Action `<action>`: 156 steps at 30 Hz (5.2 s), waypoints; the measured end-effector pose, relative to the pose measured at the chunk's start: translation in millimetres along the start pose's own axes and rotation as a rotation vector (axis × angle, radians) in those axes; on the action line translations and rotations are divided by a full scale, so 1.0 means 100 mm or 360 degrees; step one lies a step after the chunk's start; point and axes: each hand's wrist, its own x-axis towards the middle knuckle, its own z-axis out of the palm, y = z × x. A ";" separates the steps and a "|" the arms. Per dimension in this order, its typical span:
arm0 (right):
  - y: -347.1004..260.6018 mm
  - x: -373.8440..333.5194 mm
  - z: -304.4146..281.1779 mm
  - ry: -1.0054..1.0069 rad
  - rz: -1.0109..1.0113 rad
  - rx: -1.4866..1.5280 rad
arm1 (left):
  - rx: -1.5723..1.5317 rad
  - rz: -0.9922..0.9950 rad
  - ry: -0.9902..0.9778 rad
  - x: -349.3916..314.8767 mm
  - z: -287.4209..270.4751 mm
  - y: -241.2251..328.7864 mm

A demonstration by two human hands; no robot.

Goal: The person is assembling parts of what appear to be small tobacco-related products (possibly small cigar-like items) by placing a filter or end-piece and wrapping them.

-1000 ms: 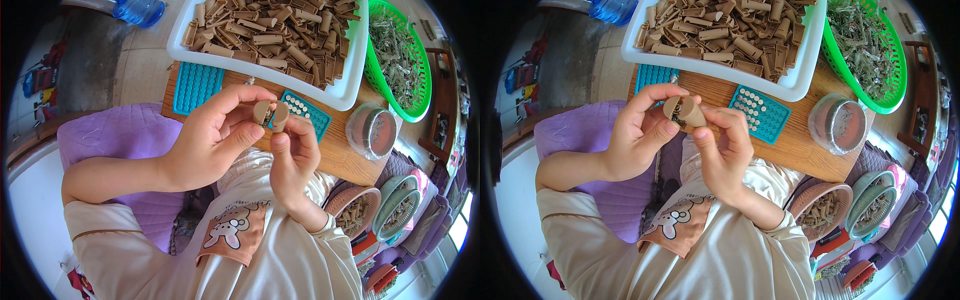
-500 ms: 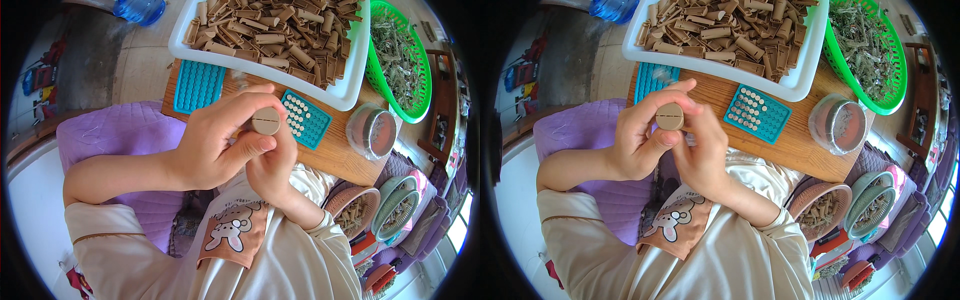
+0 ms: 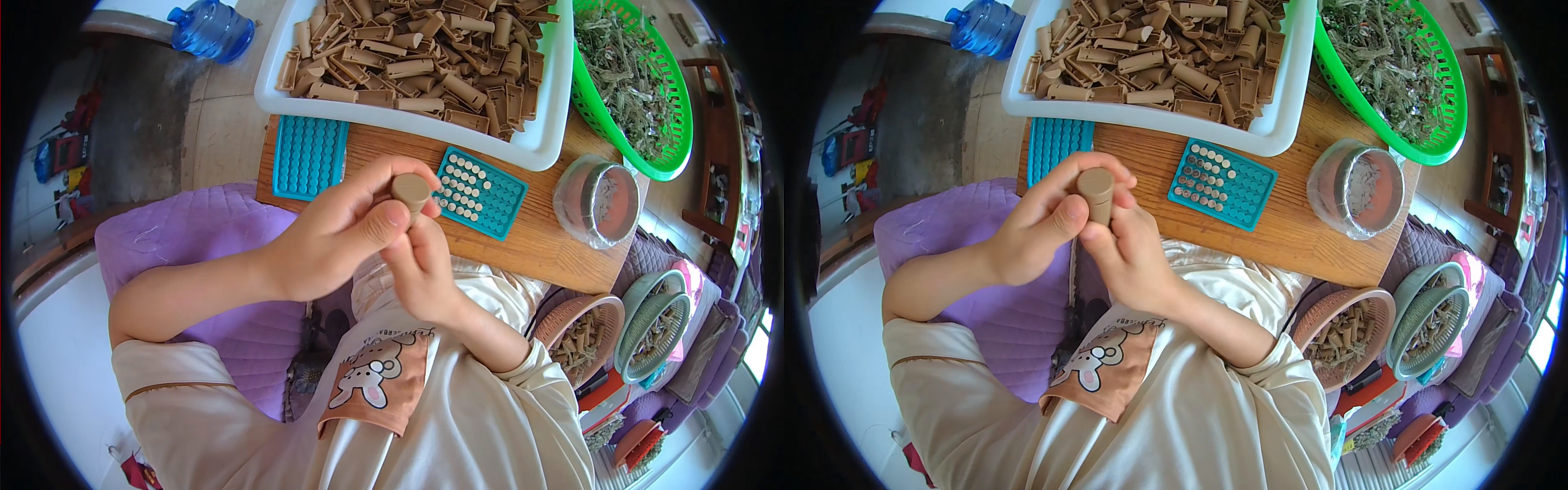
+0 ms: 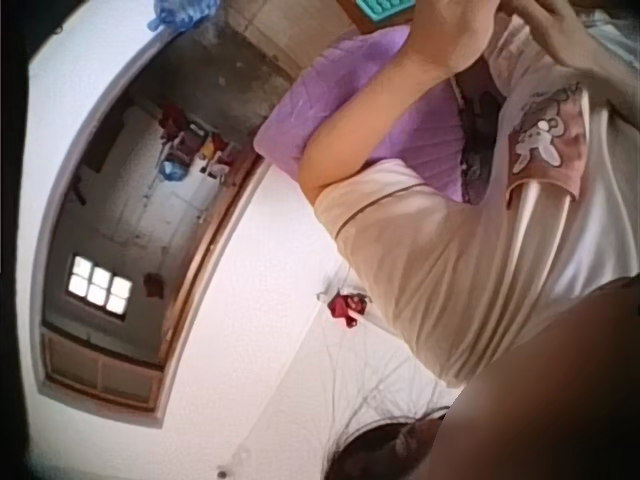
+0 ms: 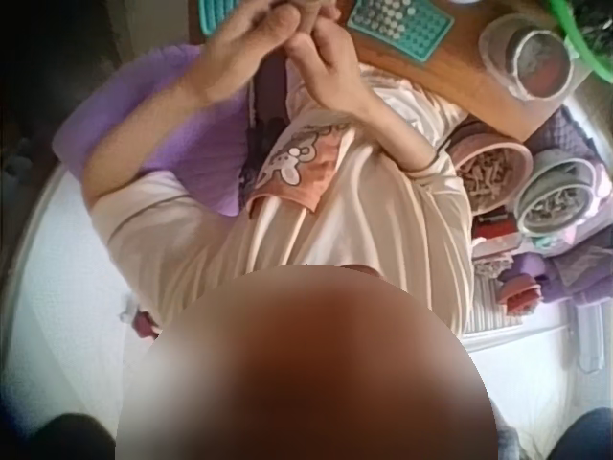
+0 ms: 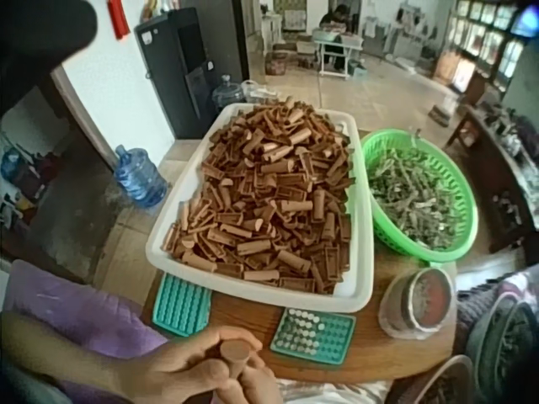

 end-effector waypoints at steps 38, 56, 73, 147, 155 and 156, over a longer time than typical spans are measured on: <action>-0.45 -0.21 -2.50 0.0878 0.0384 -0.1372 | -0.0805 -0.0813 0.0140 0.06 -0.05 -0.02; -0.51 -0.18 -2.34 0.0912 0.0553 -0.2309 | -0.0766 -0.0864 0.0286 0.04 -0.05 -0.02; -0.48 -0.04 -1.72 0.0696 -0.0028 -0.0977 | -0.0744 -0.0935 0.0256 0.04 -0.03 -0.02; -0.34 -0.16 -0.52 -0.0169 -0.0241 -0.0411 | 0.0308 -0.0309 -0.0250 -0.08 0.03 -0.02; -0.65 -0.98 -2.09 0.0645 0.0525 -0.0622 | 0.0247 -0.0477 -0.0304 -0.07 0.04 0.03; -0.76 -1.16 -2.29 0.0602 0.0747 -0.0791 | 0.0251 -0.0477 -0.0323 -0.07 0.03 0.03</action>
